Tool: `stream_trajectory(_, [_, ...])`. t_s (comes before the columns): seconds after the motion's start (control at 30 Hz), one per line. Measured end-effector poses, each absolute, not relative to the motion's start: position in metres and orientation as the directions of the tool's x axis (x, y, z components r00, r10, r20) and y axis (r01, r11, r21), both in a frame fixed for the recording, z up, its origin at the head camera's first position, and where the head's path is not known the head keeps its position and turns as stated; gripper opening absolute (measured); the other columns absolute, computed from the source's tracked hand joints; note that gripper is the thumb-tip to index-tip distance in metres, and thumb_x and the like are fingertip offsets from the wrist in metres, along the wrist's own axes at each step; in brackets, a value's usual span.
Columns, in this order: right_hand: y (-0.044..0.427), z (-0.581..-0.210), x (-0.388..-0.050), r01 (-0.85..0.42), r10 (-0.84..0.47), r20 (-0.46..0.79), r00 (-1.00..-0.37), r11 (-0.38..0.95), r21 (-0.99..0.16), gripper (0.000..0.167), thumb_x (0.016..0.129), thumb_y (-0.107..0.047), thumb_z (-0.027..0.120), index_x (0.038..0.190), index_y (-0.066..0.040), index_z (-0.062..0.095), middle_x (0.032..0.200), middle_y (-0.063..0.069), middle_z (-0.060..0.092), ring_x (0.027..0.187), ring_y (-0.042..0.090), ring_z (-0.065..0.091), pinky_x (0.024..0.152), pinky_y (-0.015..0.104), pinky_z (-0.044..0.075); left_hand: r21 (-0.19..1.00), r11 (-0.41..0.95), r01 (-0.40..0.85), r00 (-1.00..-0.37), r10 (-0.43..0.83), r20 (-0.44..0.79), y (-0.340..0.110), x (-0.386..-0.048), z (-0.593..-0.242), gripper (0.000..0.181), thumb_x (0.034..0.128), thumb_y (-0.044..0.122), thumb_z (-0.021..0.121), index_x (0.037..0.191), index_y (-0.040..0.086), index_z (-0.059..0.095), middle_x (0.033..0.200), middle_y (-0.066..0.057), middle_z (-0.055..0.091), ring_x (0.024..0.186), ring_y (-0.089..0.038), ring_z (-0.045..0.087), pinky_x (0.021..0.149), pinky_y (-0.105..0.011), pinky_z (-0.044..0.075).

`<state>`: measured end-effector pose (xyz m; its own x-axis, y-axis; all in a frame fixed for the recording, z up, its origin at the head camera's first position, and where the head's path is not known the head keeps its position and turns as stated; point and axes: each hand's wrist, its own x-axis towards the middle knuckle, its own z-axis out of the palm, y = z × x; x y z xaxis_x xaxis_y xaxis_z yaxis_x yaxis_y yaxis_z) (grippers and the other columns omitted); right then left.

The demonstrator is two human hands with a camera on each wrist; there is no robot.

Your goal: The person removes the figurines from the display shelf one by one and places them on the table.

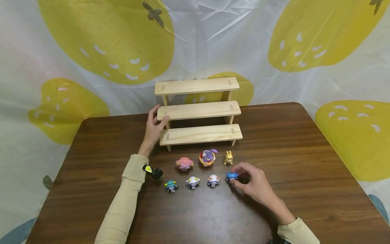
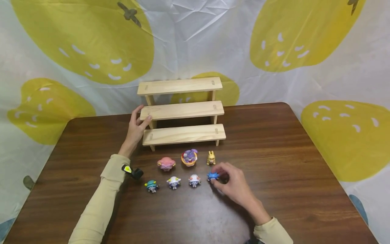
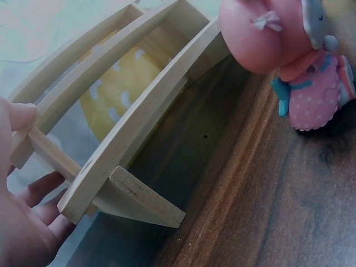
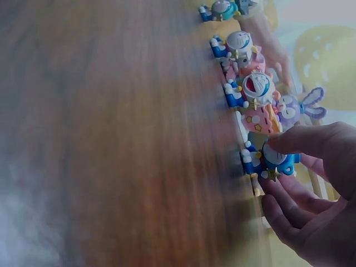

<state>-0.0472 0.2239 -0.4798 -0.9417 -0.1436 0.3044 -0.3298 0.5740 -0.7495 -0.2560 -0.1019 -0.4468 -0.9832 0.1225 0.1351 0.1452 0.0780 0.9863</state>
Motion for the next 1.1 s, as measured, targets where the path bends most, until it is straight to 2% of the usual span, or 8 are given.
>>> stream_trajectory(0.13, [0.223, -0.478, -0.048, -0.327, -0.145, 0.3, -0.943, 0.578, -0.748, 0.032, 0.074, 0.002, 0.087, 0.097, -0.013, 0.069, 0.092, -0.002, 0.074, 0.081, 0.015, 0.07, 0.074, 0.032, 0.059, 0.982, 0.092, 0.165, -0.982, 0.107, 0.155, -0.104, -0.263, -0.456, 0.064, 0.1028, 0.018, 0.059, 0.159, 0.013, 0.028, 0.123, -0.025, 0.059, 0.097, -0.006, 0.059, 0.091, -0.043, 0.049])
stream_trajectory(0.3, [0.223, -0.477, -0.047, -0.317, -0.139, 0.295, -0.945, 0.601, -0.734, 0.033, 0.073, 0.001, 0.088, 0.097, -0.012, 0.069, 0.094, -0.002, 0.071, 0.082, 0.015, 0.069, 0.074, 0.03, 0.059, 0.988, 0.075, 0.138, -0.984, 0.121, 0.128, -0.106, -0.258, -0.448, 0.065, 0.1027, 0.015, 0.059, 0.159, 0.012, 0.027, 0.126, -0.028, 0.057, 0.1, -0.012, 0.058, 0.099, -0.057, 0.045])
stream_trajectory(0.4, [0.223, -0.477, -0.047, -0.323, -0.134, 0.31, -0.941, 0.621, -0.714, 0.034, 0.071, 0.0, 0.089, 0.097, -0.012, 0.07, 0.095, -0.001, 0.068, 0.082, 0.016, 0.068, 0.074, 0.03, 0.059, 0.989, 0.062, 0.133, -0.985, 0.12, 0.125, -0.109, -0.264, -0.456, 0.066, 0.1028, 0.016, 0.059, 0.16, 0.013, 0.026, 0.129, -0.029, 0.056, 0.103, -0.014, 0.057, 0.101, -0.059, 0.043])
stream_trajectory(0.6, [0.223, -0.474, -0.046, -0.363, -0.144, 0.356, -0.924, 0.625, -0.691, 0.034, 0.071, -0.001, 0.09, 0.097, -0.011, 0.07, 0.099, 0.0, 0.065, 0.083, 0.017, 0.068, 0.074, 0.032, 0.059, 0.983, 0.096, 0.155, -0.984, 0.108, 0.144, -0.111, -0.266, -0.463, 0.065, 0.1038, 0.021, 0.058, 0.16, 0.016, 0.026, 0.126, -0.024, 0.058, 0.107, -0.024, 0.059, 0.094, -0.049, 0.047])
stream_trajectory(0.73, [0.225, -0.465, -0.046, -0.403, -0.16, 0.398, -0.903, 0.634, -0.66, 0.03, 0.075, -0.002, 0.088, 0.098, -0.01, 0.07, 0.099, 0.0, 0.065, 0.083, 0.019, 0.067, 0.074, 0.034, 0.058, 0.979, 0.105, 0.173, -0.981, 0.107, 0.162, -0.109, -0.266, -0.464, 0.065, 0.1037, 0.022, 0.058, 0.16, 0.015, 0.027, 0.12, -0.02, 0.06, 0.109, -0.032, 0.059, 0.087, -0.038, 0.049])
stream_trajectory(0.8, [0.225, -0.46, -0.047, -0.416, -0.162, 0.416, -0.895, 0.641, -0.645, 0.028, 0.077, -0.002, 0.086, 0.099, -0.008, 0.07, 0.099, 0.002, 0.066, 0.084, 0.02, 0.066, 0.074, 0.034, 0.058, 0.977, 0.107, 0.183, -0.979, 0.113, 0.171, -0.108, -0.266, -0.464, 0.065, 0.1039, 0.023, 0.058, 0.16, 0.015, 0.027, 0.118, -0.019, 0.061, 0.108, -0.035, 0.059, 0.084, -0.036, 0.049])
stream_trajectory(0.93, [0.226, -0.451, -0.055, -0.428, -0.159, 0.439, -0.884, 0.654, -0.624, 0.03, 0.081, 0.001, 0.081, 0.107, -0.001, 0.066, 0.102, 0.01, 0.067, 0.087, 0.024, 0.067, 0.075, 0.036, 0.058, 0.973, 0.122, 0.194, -0.975, 0.135, 0.177, -0.106, -0.266, -0.462, 0.066, 0.1045, 0.024, 0.057, 0.161, 0.015, 0.024, 0.122, -0.025, 0.059, 0.11, -0.036, 0.057, 0.089, -0.045, 0.048])
stream_trajectory(1.1, [0.226, -0.442, -0.067, -0.442, -0.17, 0.457, -0.873, 0.671, -0.595, 0.04, 0.084, -0.001, 0.078, 0.12, 0.002, 0.061, 0.112, 0.014, 0.067, 0.096, 0.028, 0.068, 0.078, 0.043, 0.058, 0.967, 0.194, 0.166, -0.974, 0.188, 0.13, -0.112, -0.264, -0.454, 0.069, 0.1059, 0.029, 0.054, 0.163, 0.018, 0.017, 0.142, -0.028, 0.051, 0.125, -0.038, 0.054, 0.105, -0.056, 0.042])
